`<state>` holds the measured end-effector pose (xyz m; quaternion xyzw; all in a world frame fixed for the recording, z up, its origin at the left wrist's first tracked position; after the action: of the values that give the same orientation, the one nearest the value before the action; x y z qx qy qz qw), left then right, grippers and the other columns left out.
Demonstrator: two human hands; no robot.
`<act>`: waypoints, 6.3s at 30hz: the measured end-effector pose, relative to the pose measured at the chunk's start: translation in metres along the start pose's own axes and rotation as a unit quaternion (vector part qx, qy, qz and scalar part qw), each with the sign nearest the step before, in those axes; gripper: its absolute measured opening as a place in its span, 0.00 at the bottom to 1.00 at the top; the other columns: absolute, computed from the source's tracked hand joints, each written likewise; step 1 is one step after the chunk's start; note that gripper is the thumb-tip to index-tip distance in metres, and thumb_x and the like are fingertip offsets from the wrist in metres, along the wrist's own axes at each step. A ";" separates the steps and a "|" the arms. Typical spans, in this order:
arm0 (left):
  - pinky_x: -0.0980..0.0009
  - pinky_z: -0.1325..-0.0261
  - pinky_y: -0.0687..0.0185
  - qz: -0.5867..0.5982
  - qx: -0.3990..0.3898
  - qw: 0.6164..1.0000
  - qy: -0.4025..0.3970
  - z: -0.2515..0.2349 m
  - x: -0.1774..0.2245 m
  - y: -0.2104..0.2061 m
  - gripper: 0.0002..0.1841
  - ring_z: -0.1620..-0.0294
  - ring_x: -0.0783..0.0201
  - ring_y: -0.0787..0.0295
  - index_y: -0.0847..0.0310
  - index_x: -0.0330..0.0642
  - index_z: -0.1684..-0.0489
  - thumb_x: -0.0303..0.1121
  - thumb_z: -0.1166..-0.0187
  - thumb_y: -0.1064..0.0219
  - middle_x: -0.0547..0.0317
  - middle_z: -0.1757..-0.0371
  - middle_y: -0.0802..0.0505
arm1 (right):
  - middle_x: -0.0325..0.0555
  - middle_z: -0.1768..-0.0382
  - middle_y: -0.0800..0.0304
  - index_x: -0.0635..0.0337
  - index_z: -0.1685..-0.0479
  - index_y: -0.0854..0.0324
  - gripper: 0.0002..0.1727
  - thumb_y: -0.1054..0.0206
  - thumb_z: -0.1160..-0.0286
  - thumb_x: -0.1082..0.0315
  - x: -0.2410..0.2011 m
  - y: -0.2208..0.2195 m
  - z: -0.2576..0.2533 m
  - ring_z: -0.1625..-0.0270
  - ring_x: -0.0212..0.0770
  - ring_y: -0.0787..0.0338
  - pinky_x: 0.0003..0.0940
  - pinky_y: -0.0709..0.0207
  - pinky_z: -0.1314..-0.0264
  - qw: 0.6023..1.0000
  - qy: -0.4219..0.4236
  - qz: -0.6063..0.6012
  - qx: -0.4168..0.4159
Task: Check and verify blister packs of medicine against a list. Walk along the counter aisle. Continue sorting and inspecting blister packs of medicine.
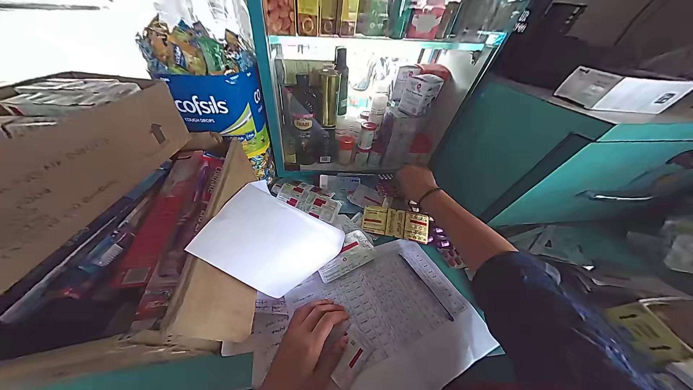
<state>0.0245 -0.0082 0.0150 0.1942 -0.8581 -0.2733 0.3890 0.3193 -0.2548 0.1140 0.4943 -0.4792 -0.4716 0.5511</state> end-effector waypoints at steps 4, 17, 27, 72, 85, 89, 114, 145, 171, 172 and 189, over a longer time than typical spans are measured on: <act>0.60 0.24 0.29 0.011 0.004 1.000 0.013 -0.002 0.003 0.003 0.16 0.30 0.56 0.15 0.11 0.43 0.44 0.41 0.15 0.42 0.55 0.42 0.05 | 0.76 0.35 0.18 0.79 0.46 0.18 0.13 0.35 0.20 0.75 -0.003 -0.015 -0.017 0.31 0.74 0.18 0.71 0.26 0.36 0.997 -0.003 0.050 -0.054; 0.60 0.25 0.28 0.018 -0.001 1.000 0.009 -0.001 0.002 0.002 0.15 0.31 0.57 0.15 0.12 0.42 0.46 0.40 0.16 0.41 0.54 0.42 0.06 | 0.39 0.60 0.08 0.60 0.39 0.24 0.17 0.31 0.25 0.78 -0.010 0.063 0.127 0.66 0.27 0.08 0.24 0.11 0.62 0.802 0.168 -0.544 0.183; 0.56 0.23 0.30 -0.007 -0.028 0.999 -0.018 0.000 0.001 -0.001 0.21 0.27 0.59 0.19 0.09 0.52 0.46 0.56 0.26 0.31 0.59 0.36 0.08 | 0.32 0.54 0.07 0.51 0.26 0.24 0.29 0.33 0.31 0.77 -0.021 0.072 0.207 0.63 0.28 0.05 0.24 0.08 0.61 0.737 0.245 -0.582 0.242; 0.59 0.26 0.27 -0.039 -0.010 0.999 0.006 0.001 0.004 -0.003 0.22 0.30 0.57 0.17 0.13 0.52 0.41 0.49 0.30 0.29 0.55 0.33 0.11 | 0.51 0.46 0.05 0.59 0.43 0.16 0.13 0.31 0.25 0.76 -0.039 0.030 0.246 0.46 0.40 0.02 0.29 0.08 0.43 0.431 0.153 -0.880 0.126; 0.70 0.23 0.28 0.005 -0.004 1.000 -0.005 0.000 0.004 -0.003 0.13 0.27 0.63 0.19 0.14 0.48 0.46 0.36 0.23 0.37 0.53 0.33 0.11 | 0.50 0.48 0.04 0.59 0.43 0.16 0.14 0.28 0.27 0.75 -0.040 0.029 0.250 0.48 0.39 0.02 0.31 0.08 0.41 0.430 0.177 -0.877 0.124; 0.77 0.24 0.27 0.035 0.007 0.999 -0.010 0.001 0.004 -0.002 0.11 0.26 0.67 0.20 0.14 0.47 0.46 0.35 0.17 0.40 0.52 0.33 0.12 | 0.45 0.51 0.03 0.55 0.45 0.13 0.13 0.26 0.28 0.72 -0.037 0.028 0.248 0.50 0.37 0.02 0.31 0.08 0.42 0.495 0.184 -0.837 0.147; 0.44 0.30 0.31 -0.099 0.025 0.992 0.078 0.001 0.003 0.002 0.23 0.31 0.46 0.17 0.11 0.46 0.44 0.51 0.30 0.32 0.50 0.38 0.08 | 0.70 0.52 0.08 0.64 0.41 0.12 0.14 0.32 0.18 0.66 0.191 -0.033 0.179 0.47 0.77 0.12 0.81 0.30 0.47 0.895 -0.283 -0.263 0.224; 0.50 0.14 0.40 -0.061 0.064 0.996 0.027 -0.001 -0.001 -0.002 0.15 0.21 0.55 0.21 0.11 0.50 0.49 0.36 0.11 0.49 0.57 0.37 0.07 | 0.44 0.51 0.10 0.64 0.34 0.22 0.15 0.46 0.14 0.74 0.050 0.050 0.119 0.54 0.34 0.05 0.36 0.08 0.55 0.792 0.046 -0.579 0.189; 0.74 0.45 0.12 0.264 0.014 0.962 0.071 -0.006 0.040 0.010 0.21 0.51 0.73 0.07 0.29 0.16 0.36 0.29 0.16 0.38 0.43 0.53 0.07 | 0.32 0.68 0.06 0.45 0.49 0.09 0.16 0.45 0.15 0.62 -0.085 0.019 0.225 0.72 0.30 0.11 0.28 0.25 0.77 0.807 0.529 -0.217 0.151; 0.74 0.44 0.12 0.266 0.025 0.961 0.075 -0.006 0.040 0.008 0.21 0.50 0.73 0.07 0.31 0.15 0.35 0.27 0.17 0.39 0.42 0.52 0.07 | 0.32 0.68 0.06 0.46 0.49 0.09 0.15 0.45 0.15 0.61 -0.086 0.017 0.224 0.71 0.30 0.11 0.28 0.24 0.75 0.809 0.519 -0.221 0.165; 0.76 0.41 0.12 0.302 0.150 0.933 0.130 -0.007 0.037 0.004 0.21 0.47 0.77 0.09 0.37 0.12 0.33 0.22 0.18 0.42 0.47 0.47 0.08 | 0.30 0.66 0.05 0.48 0.46 0.06 0.18 0.37 0.19 0.51 -0.072 0.004 0.218 0.68 0.18 0.14 0.16 0.23 0.67 0.848 0.399 -0.304 0.170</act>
<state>0.0068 -0.0276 0.0423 0.0160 -0.8491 0.0160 0.5278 0.0963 -0.2037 0.1248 0.8467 -0.1160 -0.2890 0.4315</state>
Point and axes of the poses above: each hand's wrist, its own z-axis away from the middle knuckle, its own y-axis out of the back of the hand, x = y × z, the point moved 3 cm from there along -z, towards the middle knuckle
